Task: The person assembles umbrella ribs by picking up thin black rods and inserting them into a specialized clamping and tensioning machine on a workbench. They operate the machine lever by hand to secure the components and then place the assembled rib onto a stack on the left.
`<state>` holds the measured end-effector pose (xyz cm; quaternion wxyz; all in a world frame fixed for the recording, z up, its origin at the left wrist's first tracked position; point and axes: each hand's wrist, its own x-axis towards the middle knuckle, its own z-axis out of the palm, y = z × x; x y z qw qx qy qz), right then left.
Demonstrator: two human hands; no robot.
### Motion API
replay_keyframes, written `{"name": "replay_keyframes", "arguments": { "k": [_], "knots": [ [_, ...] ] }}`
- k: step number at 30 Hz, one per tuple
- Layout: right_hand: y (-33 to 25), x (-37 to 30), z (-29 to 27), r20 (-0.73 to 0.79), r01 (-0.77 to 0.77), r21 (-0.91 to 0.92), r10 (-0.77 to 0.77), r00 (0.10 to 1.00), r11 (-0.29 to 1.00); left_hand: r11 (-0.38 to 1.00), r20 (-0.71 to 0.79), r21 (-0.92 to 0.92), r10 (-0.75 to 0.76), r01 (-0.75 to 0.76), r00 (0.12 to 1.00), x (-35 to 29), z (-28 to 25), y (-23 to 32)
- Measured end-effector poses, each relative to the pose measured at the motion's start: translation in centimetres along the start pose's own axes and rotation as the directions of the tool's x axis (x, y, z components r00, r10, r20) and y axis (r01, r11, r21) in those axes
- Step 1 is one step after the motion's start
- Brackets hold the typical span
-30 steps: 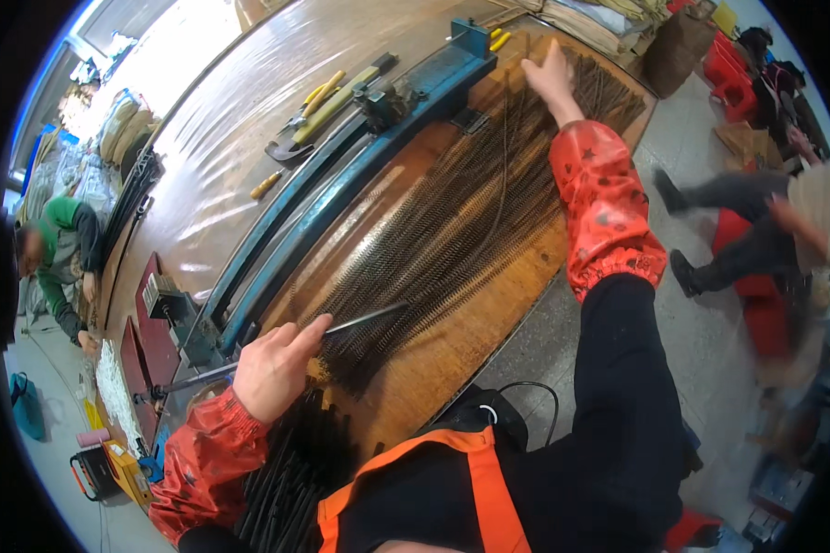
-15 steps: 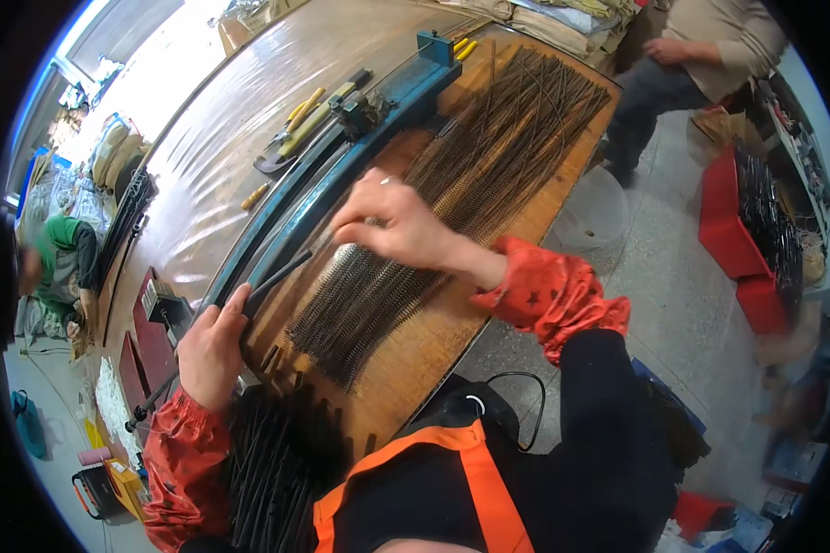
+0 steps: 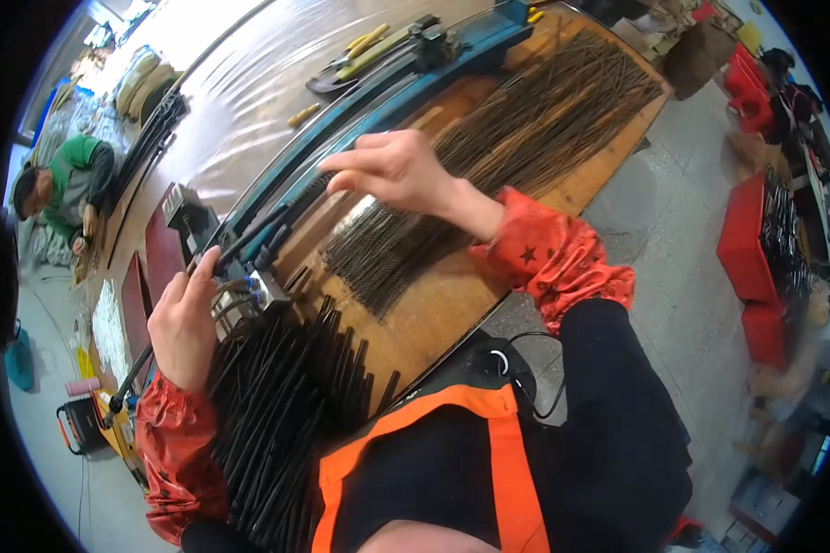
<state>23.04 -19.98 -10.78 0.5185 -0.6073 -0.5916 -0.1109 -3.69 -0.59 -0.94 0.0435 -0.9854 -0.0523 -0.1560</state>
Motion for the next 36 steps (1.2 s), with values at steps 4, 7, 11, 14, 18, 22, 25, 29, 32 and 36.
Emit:
{"name": "replay_keyframes", "arguments": {
  "k": [4, 7, 11, 14, 18, 22, 25, 29, 32, 36],
  "knots": [
    [-3.2, 0.3, 6.1, -0.036, 0.12, 0.026, -0.119, 0.992, 0.992, 0.999, -0.022, -0.027, 0.043, -0.043, 0.999, -0.5, 0.8, 0.4],
    [-0.5, 0.6, 4.4, -0.056, 0.176, -0.103, -0.183, 0.982, 0.979, 1.0, -0.039, 0.006, 0.002, -0.002, 0.999, -1.8, 0.5, -1.2],
    [5.2, -1.9, 2.4, 0.036, -0.008, -0.333, 0.021, 0.999, 0.943, 0.907, -0.189, -0.147, -0.417, 0.394, 0.889, -5.3, -2.0, -8.6],
    [5.2, -0.9, 4.9, 0.163, -0.399, 0.014, 0.392, 0.905, 0.917, 0.954, -0.243, -0.042, -0.297, 0.296, 0.923, -5.4, -3.4, -11.8],
    [1.3, 6.2, 11.5, 0.376, -0.46, 0.299, 0.339, 0.862, 0.836, 0.933, -0.315, -0.16, -0.359, 0.324, 0.879, -5.4, -4.7, -11.7],
    [-2.3, 10.5, 18.8, 0.46, -0.371, 0.489, 0.128, 0.879, 0.79, 0.933, -0.37, -0.091, -0.356, 0.349, 0.858, -9.0, -5.6, -12.3],
    [-2.8, 9.8, 19.7, 0.5, -0.437, 0.367, 0.222, 0.837, 0.821, 0.897, -0.315, -0.071, -0.435, 0.436, 0.844, -12.9, -5.8, -12.9],
    [-4.3, 11.7, 19.8, 0.358, -0.174, 0.371, 0.032, 0.933, 0.912, 0.86, -0.26, -0.074, -0.505, 0.505, 0.823, -16.3, -4.7, -13.6],
    [-3.3, 12.4, 21.7, 0.397, -0.083, 0.295, -0.043, 0.917, 0.952, 0.841, -0.252, -0.162, -0.54, 0.515, 0.803, -16.0, -4.3, -13.4],
    [-3.4, 12.7, 23.1, 0.471, -0.053, 0.232, -0.064, 0.88, 0.971, 0.858, -0.297, -0.115, -0.51, 0.5, 0.807, -17.1, -4.2, -14.0]
  ]
}}
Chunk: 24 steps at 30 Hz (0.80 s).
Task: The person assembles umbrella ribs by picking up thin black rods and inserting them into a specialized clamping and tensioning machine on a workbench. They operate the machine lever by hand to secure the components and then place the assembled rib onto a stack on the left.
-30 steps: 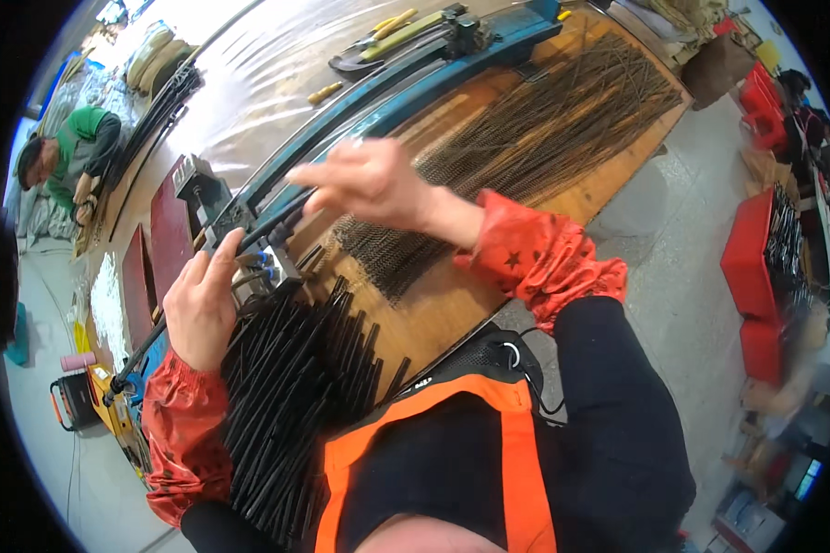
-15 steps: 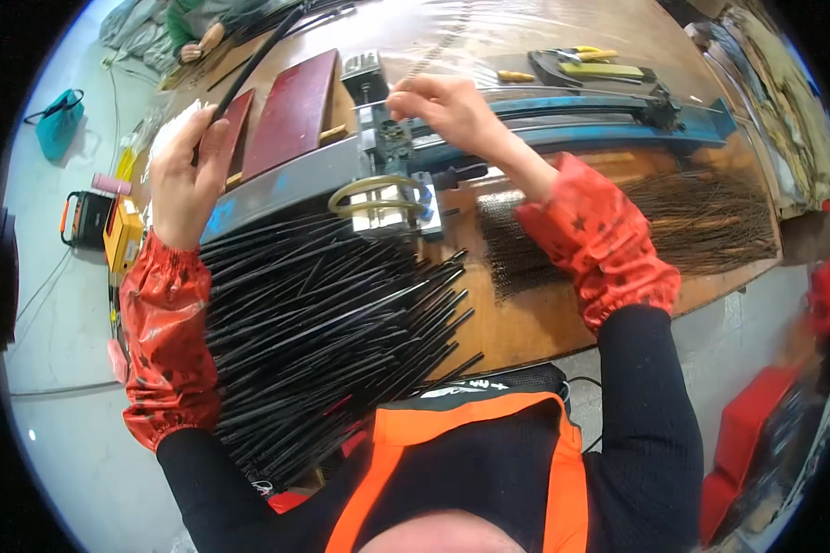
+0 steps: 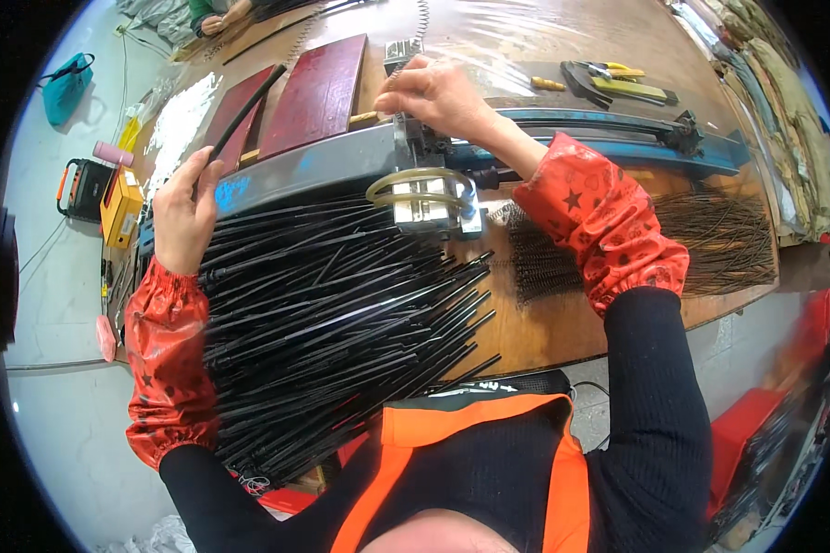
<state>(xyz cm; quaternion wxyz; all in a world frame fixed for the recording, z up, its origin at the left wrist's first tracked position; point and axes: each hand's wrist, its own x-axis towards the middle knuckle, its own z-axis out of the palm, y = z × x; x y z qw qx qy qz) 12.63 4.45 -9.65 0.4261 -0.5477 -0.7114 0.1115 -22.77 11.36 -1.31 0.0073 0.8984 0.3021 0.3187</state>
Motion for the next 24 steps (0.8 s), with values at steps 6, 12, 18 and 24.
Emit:
{"name": "replay_keyframes", "arguments": {
  "k": [6, 12, 18, 24],
  "knots": [
    [-1.0, 2.0, 2.0, 0.271, 0.27, -0.258, -0.199, 0.942, 0.927, 1.0, 0.036, 0.003, -0.028, 0.028, 0.999, -0.4, 0.3, -0.5],
    [2.1, -0.9, -1.6, 0.023, 0.257, -0.565, -0.297, 0.955, 0.784, 0.996, 0.099, 0.078, -0.052, 0.045, 0.994, -0.6, 0.2, -2.2],
    [7.8, -13.2, -15.3, -0.103, -0.002, -0.8, -0.134, 0.986, 0.601, 0.996, 0.275, 0.082, 0.014, -0.038, 0.961, -0.4, 3.3, -3.3],
    [7.7, -16.1, -19.5, -0.142, -0.078, -0.799, -0.062, 0.988, 0.596, 0.986, 0.38, -0.089, 0.164, -0.141, 0.91, 3.9, 11.7, 3.0]
  ]
}}
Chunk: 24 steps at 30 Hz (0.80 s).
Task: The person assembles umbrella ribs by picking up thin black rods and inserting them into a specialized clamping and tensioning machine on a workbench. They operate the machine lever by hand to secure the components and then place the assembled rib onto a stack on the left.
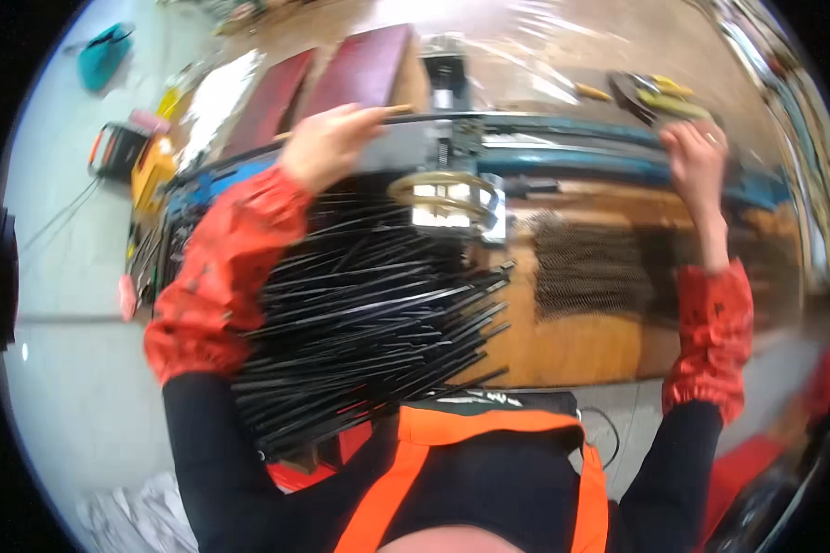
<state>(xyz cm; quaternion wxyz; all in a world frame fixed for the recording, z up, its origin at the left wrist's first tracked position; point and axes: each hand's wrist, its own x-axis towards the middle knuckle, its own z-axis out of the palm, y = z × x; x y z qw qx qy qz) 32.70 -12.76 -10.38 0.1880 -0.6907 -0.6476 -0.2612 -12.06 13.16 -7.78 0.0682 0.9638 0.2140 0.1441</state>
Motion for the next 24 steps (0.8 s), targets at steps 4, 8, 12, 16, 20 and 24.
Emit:
{"name": "replay_keyframes", "arguments": {
  "k": [4, 8, 12, 16, 20, 24],
  "knots": [
    [1.3, -1.7, 0.8, -0.024, -0.075, 0.169, 0.08, 0.996, 0.983, 1.0, 0.028, -0.011, 0.016, -0.015, 0.999, 2.3, 2.6, 0.0],
    [2.1, -2.7, 2.4, -0.057, -0.072, 0.164, 0.082, 0.995, 0.984, 0.998, 0.0, -0.066, -0.019, 0.018, 1.0, 1.4, 3.3, -0.1],
    [2.9, -2.8, 3.2, -0.054, -0.069, 0.169, 0.079, 0.995, 0.983, 0.991, -0.051, -0.121, -0.057, 0.051, 0.997, 1.4, 3.3, 0.3],
    [2.7, -2.7, 3.4, -0.052, -0.09, 0.187, 0.102, 0.993, 0.978, 0.983, -0.009, -0.006, -0.184, 0.184, 0.983, 1.4, 4.0, 1.1],
    [3.0, -3.2, 3.6, -0.049, -0.13, 0.202, 0.143, 0.989, 0.971, 0.989, 0.004, -0.039, -0.144, 0.144, 0.99, 2.1, 3.7, 1.4],
    [1.7, -2.7, 1.7, -0.097, -0.083, 0.196, 0.104, 0.99, 0.977, 0.996, -0.02, -0.078, -0.051, 0.049, 0.999, 2.8, 4.4, 0.7]
  ]
}}
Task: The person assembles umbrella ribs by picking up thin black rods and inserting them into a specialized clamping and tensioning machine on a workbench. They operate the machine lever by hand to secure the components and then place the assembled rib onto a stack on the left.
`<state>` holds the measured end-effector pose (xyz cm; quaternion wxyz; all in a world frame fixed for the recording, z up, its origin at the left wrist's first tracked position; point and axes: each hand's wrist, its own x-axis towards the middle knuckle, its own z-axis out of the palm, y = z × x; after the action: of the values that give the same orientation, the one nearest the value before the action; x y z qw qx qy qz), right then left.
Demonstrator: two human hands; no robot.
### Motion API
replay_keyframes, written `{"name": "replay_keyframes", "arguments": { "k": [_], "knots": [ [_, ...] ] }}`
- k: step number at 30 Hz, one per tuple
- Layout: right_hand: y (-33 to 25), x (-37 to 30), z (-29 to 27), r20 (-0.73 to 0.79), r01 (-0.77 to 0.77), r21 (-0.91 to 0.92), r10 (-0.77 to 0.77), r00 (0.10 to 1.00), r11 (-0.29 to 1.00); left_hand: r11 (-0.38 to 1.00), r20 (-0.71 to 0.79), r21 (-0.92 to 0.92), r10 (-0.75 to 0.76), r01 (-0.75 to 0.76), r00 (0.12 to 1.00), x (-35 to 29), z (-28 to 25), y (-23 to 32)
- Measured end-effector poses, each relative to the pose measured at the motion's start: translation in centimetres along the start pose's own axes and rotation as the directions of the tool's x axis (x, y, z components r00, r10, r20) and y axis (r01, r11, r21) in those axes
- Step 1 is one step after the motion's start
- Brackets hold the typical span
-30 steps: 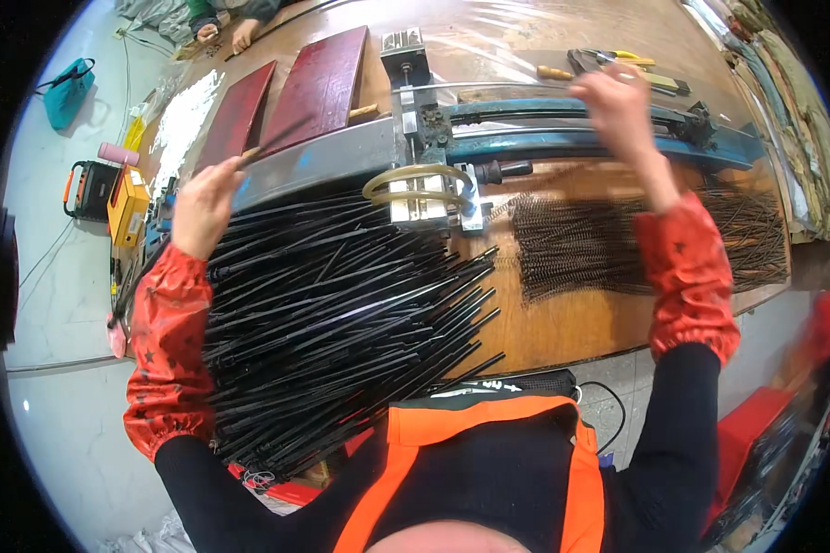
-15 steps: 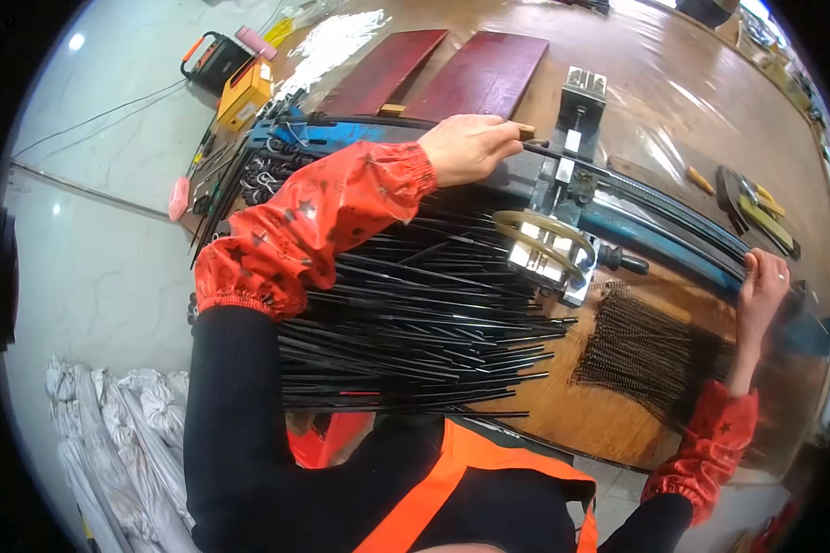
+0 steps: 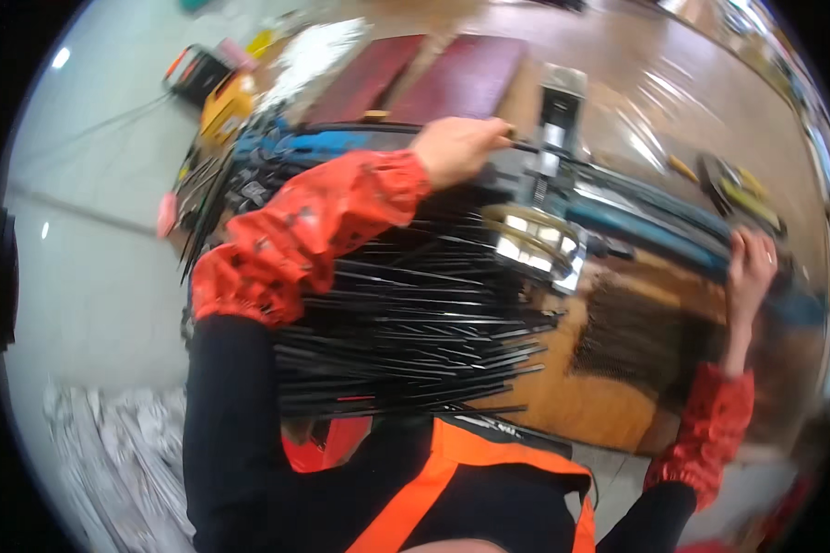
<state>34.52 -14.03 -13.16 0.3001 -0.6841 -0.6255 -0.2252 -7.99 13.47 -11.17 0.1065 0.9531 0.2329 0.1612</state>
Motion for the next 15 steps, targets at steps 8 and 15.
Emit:
{"name": "replay_keyframes", "arguments": {
  "k": [8, 15],
  "knots": [
    [-12.1, -0.8, 1.5, -0.039, 0.154, -0.008, -0.154, 0.987, 0.988, 0.983, -0.039, 0.18, -0.02, 0.027, 0.999, -0.7, -0.2, 1.1],
    [-15.5, -2.4, 2.3, 0.04, 0.099, 0.204, -0.109, 0.993, 0.974, 0.982, -0.037, 0.187, 0.017, -0.01, 0.999, -0.2, 0.4, 0.4]
  ]
}}
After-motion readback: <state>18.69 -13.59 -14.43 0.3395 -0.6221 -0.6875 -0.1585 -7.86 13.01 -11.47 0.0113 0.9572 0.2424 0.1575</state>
